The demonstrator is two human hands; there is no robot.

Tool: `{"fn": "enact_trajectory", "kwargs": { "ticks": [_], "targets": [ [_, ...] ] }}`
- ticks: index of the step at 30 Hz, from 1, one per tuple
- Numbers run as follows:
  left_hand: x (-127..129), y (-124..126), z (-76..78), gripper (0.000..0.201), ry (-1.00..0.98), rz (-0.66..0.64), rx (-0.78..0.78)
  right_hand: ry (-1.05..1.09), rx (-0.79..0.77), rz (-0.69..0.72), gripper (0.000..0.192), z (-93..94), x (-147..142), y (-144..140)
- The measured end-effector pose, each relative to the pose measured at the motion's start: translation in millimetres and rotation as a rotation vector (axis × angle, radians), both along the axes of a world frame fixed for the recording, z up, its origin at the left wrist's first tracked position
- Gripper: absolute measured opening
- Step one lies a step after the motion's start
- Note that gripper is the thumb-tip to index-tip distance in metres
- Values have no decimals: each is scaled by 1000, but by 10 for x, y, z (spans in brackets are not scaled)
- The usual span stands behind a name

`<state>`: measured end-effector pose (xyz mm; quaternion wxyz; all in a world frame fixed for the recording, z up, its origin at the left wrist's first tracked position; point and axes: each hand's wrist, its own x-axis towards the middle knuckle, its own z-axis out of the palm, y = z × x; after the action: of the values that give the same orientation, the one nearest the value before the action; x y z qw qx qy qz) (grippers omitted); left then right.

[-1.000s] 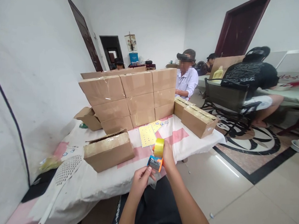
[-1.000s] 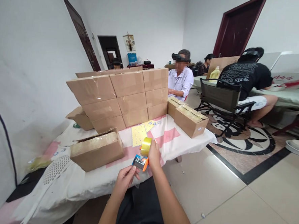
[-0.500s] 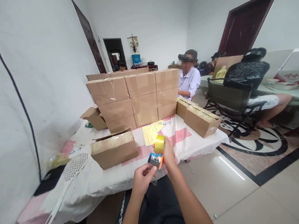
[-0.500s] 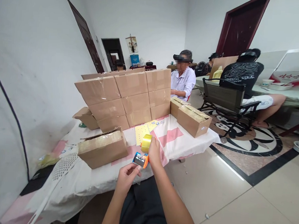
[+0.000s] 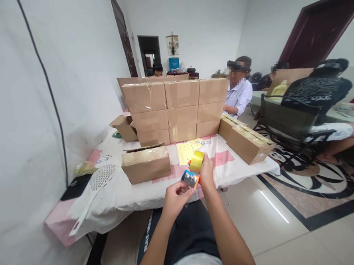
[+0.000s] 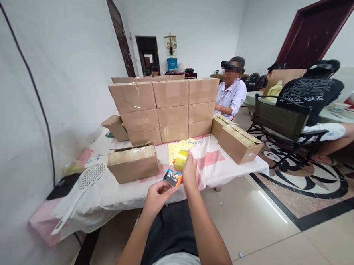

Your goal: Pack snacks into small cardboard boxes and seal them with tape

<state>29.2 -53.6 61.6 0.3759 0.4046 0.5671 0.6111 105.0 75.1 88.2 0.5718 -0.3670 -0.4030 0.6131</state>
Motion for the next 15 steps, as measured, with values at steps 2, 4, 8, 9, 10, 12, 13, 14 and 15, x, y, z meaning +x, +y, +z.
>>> {"fn": "enact_trajectory", "kwargs": {
  "ticks": [2,4,8,9,10,12,13,14,15],
  "targets": [
    [11,-29,46,34,-31,-41,-18,8,-22,-26,45,20,30,-27],
    [18,-57,71,36,-52,-78,-18,22,-25,-12,46,41,57,-58],
    [9,-97,79,38,-44,-122,18,64,-48,10,47,122,104,-112],
    [2,-104,80,38,-36,-137,28,75,-62,9,46,151,119,-121],
    [-4,-109,82,38,-24,-153,37,87,-79,11,44,179,138,-127],
    [-10,-114,86,37,8,-180,53,112,-107,23,41,225,186,-127],
    [-6,-112,87,36,28,-186,58,124,-111,26,41,238,213,-120],
    [4,-106,84,35,49,-187,63,136,-110,24,40,242,240,-108],
    [19,-96,79,34,68,-185,67,144,-113,17,40,238,265,-92]
  ]
}}
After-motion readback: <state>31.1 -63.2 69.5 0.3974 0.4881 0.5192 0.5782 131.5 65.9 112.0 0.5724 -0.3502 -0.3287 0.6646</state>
